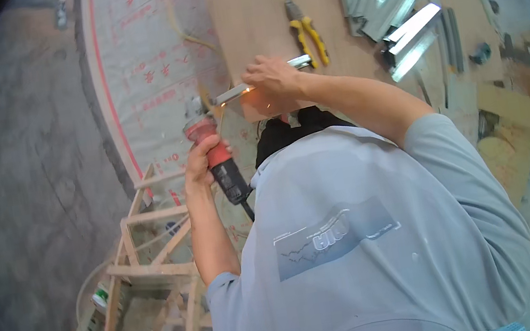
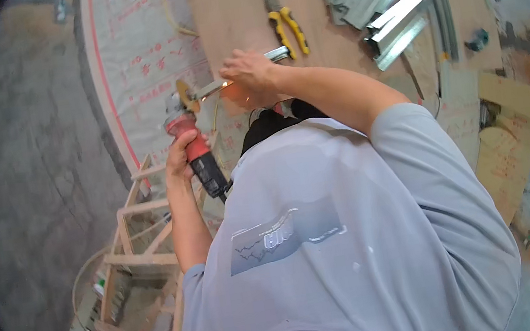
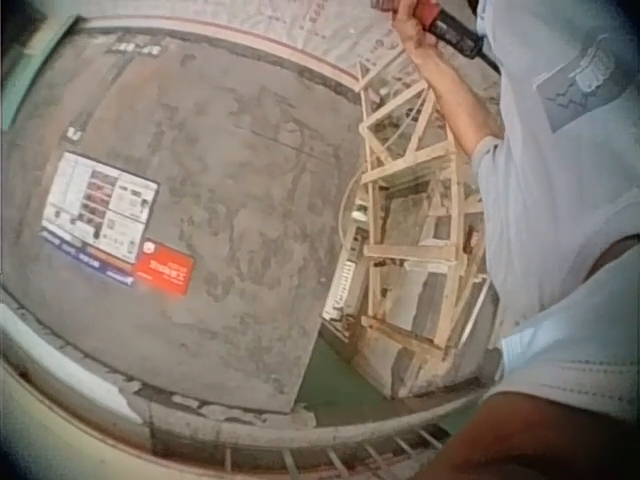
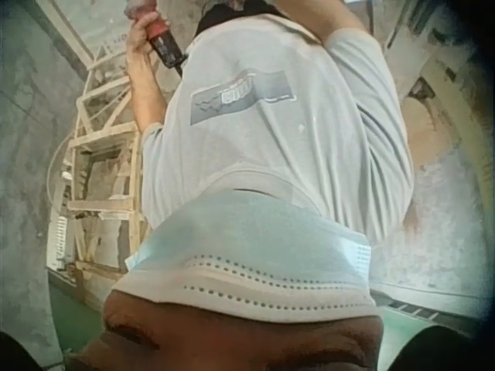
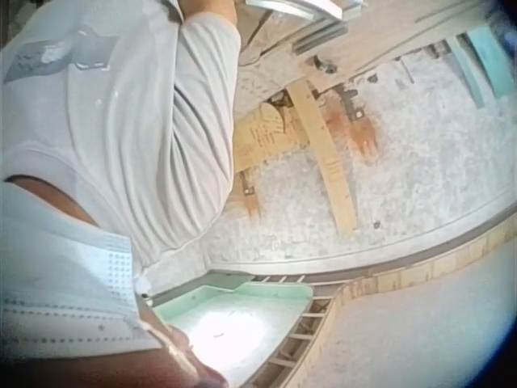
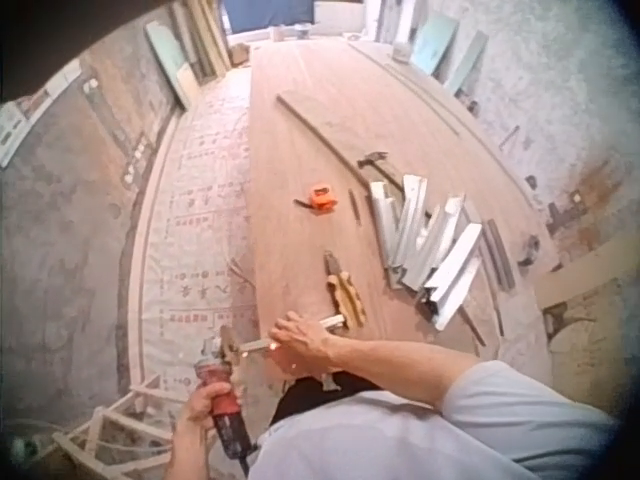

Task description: Cutting metal studs to size using an electric angle grinder on a workbench.

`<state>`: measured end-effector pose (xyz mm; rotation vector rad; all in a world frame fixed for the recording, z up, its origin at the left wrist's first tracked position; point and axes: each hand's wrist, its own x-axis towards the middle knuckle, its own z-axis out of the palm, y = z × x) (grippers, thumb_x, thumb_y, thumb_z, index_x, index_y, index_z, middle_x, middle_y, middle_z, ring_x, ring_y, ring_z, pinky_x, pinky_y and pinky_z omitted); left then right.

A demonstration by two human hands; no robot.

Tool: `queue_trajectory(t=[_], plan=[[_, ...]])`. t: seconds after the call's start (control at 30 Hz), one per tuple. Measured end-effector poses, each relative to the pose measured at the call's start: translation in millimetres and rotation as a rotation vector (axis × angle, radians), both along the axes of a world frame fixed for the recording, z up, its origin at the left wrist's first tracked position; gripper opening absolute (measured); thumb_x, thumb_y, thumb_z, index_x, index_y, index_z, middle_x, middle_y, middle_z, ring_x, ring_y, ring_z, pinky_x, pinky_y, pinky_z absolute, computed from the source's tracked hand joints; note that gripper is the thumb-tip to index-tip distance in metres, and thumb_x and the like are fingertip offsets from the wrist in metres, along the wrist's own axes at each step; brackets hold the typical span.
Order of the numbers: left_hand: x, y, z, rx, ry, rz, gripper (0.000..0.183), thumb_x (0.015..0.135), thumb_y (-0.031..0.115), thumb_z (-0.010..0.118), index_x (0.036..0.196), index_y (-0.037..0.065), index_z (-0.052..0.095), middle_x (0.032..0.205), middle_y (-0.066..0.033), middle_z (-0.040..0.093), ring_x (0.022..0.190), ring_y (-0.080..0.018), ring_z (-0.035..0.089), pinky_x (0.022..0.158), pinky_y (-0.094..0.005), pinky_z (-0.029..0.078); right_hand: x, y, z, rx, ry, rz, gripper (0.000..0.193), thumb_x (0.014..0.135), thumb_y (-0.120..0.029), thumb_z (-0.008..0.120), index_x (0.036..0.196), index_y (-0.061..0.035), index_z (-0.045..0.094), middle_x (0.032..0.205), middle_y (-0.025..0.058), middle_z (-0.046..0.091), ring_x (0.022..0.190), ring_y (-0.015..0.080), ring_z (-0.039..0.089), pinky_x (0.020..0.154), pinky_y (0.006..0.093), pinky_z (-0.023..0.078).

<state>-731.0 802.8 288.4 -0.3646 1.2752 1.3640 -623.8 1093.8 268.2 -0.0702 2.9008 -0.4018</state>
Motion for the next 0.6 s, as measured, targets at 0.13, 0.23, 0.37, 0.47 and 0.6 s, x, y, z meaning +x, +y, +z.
queue_trajectory(t=[0.13,0.23,0.37,0.47,0.6], plan=[[-3.4,-15.5,4.6,0.079,0.034,0.070,0.032,0.086,0.017,0.068,0.114,0.006,0.057,0.092,-0.0117,0.067,0.078,-0.0245,0.067,0.076,-0.0417,0.058,-3.3,7.7,-36.5,-0.100,0.035,-0.196,0.023,0.090,-0.021,0.058,0.110,-0.0143,0.067,0.105,0.0126,0.068,0.102,0.0326,0.064,0.081,0.0433,0.054],[-9.6,-16.3,32.2,0.185,0.009,0.114,0.037,0.085,0.017,0.069,0.117,0.002,0.055,0.095,-0.0138,0.066,0.081,-0.0263,0.067,0.078,-0.0429,0.057,14.5,39.9,27.7,-0.306,0.067,-0.454,0.023,0.088,-0.019,0.064,0.109,-0.0110,0.063,0.098,0.0162,0.067,0.095,0.0349,0.066,0.081,0.0474,0.053],[-6.7,-12.7,32.9,0.400,-0.066,0.167,0.041,0.085,0.018,0.070,0.118,0.000,0.053,0.098,-0.0153,0.064,0.086,-0.0281,0.065,0.082,-0.0443,0.055,98.5,130.7,68.4,-0.453,0.379,-0.974,0.029,0.092,-0.022,0.062,0.118,-0.0090,0.059,0.095,0.0209,0.070,0.089,0.0370,0.069,0.077,0.0455,0.053],[-11.6,-17.1,35.7,0.452,-0.066,0.195,0.042,0.086,0.019,0.070,0.119,0.000,0.052,0.099,-0.0158,0.063,0.088,-0.0286,0.064,0.084,-0.0449,0.054,182.3,198.8,96.7,-0.352,0.669,-1.350,0.039,0.090,-0.027,0.063,0.121,-0.0041,0.058,0.096,0.0233,0.070,0.089,0.0368,0.070,0.079,0.0445,0.054],[-10.3,-3.2,45.3,0.466,-0.033,0.183,0.043,0.087,0.021,0.069,0.119,0.000,0.052,0.100,-0.0158,0.063,0.088,-0.0286,0.065,0.085,-0.0449,0.054,324.3,295.2,53.3,0.087,0.574,-1.564,0.045,0.087,-0.025,0.068,0.127,-0.0079,0.058,0.112,0.0206,0.069,0.104,0.0387,0.067,0.089,0.0454,0.052]])
